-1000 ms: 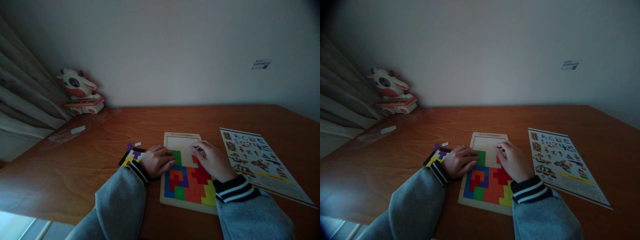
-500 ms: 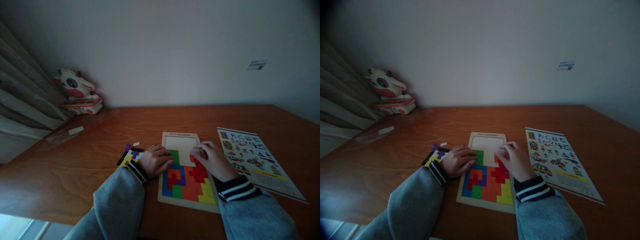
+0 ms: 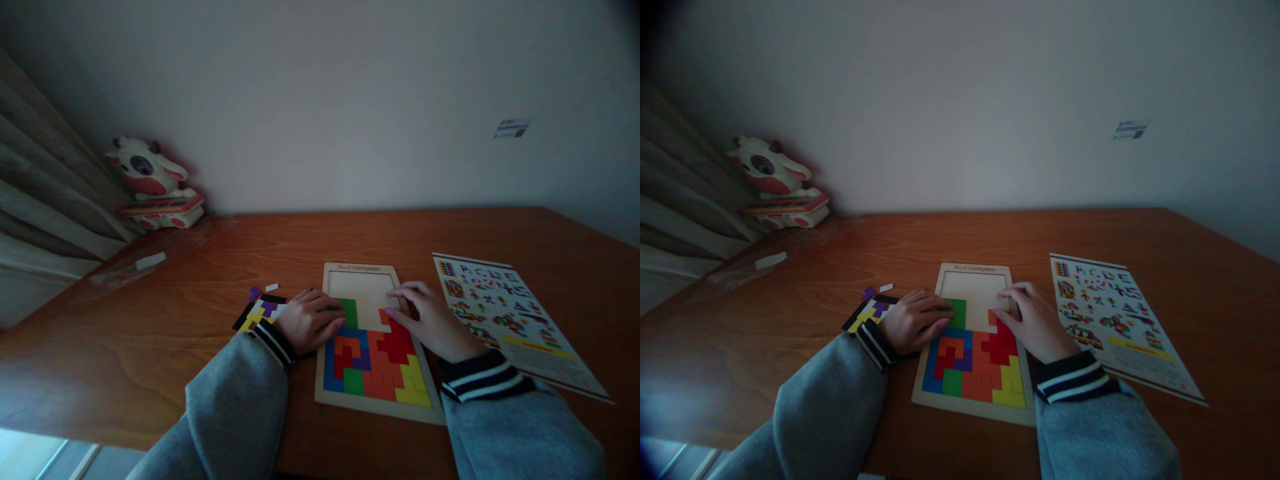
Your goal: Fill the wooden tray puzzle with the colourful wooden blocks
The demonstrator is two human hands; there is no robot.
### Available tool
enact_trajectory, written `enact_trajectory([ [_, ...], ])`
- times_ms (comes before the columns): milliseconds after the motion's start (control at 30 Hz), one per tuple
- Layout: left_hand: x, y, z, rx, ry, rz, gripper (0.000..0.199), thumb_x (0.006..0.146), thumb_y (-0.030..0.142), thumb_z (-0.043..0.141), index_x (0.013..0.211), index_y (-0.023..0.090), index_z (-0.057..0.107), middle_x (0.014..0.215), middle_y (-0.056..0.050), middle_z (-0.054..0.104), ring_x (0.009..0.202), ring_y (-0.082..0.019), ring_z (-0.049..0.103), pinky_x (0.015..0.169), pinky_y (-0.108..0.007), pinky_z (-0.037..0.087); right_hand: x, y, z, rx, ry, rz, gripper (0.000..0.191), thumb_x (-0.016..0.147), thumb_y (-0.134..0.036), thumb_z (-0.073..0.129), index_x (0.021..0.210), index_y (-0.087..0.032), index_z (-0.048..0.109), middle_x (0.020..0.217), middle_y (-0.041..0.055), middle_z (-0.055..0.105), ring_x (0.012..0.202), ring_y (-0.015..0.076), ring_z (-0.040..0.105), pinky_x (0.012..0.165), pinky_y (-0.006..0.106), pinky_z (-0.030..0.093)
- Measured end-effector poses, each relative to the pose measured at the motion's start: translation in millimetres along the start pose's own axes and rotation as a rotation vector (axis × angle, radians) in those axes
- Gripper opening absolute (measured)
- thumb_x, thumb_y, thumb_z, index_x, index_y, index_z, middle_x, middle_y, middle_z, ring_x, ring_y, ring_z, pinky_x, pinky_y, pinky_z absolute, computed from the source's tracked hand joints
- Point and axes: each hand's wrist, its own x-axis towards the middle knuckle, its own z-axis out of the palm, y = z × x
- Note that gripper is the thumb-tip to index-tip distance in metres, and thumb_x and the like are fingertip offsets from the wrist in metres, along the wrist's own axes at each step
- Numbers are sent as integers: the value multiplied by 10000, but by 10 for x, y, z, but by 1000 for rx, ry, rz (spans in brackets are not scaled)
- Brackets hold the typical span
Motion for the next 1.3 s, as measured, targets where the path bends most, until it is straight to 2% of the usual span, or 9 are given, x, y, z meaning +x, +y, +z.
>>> enact_trajectory([
  [167,-9,-6,10,-2,8,-3,288,979,303,457,1030,179,713,1060,-81,703,946,-214,626,849,-378,496,-28,19,-74,47,-69,-9,377,870,-490,561,1138,-234,633,1182,97,547,1148,266,552,1043,451,422],
  [433,-7,-7,11,5,-3,-6,282,978,298,461,1037,182,712,1062,-76,703,944,-213,622,838,-381,492,-38,75,-62,33,-49,-36,397,882,-499,528,1175,-247,620,1190,95,545,1163,263,549,1051,443,419],
  [733,-18,-18,27,14,16,1,267,975,295,470,1029,191,710,1047,-73,706,943,-208,626,827,-374,485,-40,80,-73,37,-84,-19,410,872,-508,534,1188,-260,615,1201,97,552,1173,273,544,1051,461,415],
  [933,-4,30,-120,-7,87,-56,272,979,285,452,1060,182,691,1067,-86,708,946,-210,632,819,-372,489,-20,65,-77,48,-93,15,444,905,-518,468,1199,-214,606,1209,123,560,1176,274,538,1060,463,405],
  [1033,-88,-19,-241,23,114,-131,260,970,278,470,1102,185,674,1095,-84,701,956,-208,630,836,-377,497,-4,53,-69,40,-76,24,455,912,-524,443,1178,-197,616,1198,137,574,1164,283,547,1060,477,401],
  [1133,-273,-146,-361,123,117,-240,273,946,323,518,1145,199,658,1114,-85,691,981,-227,622,868,-406,495,6,67,-53,38,-55,21,465,911,-526,427,1151,-182,629,1186,150,589,1152,293,556,1051,486,408],
  [1300,-649,-349,-554,225,-12,-338,615,786,594,653,1260,207,590,1256,-131,618,1137,-323,564,954,-513,464,0,121,-37,38,-17,-5,458,901,-531,429,1111,-186,646,1155,150,612,1127,299,574,1031,489,427],
])
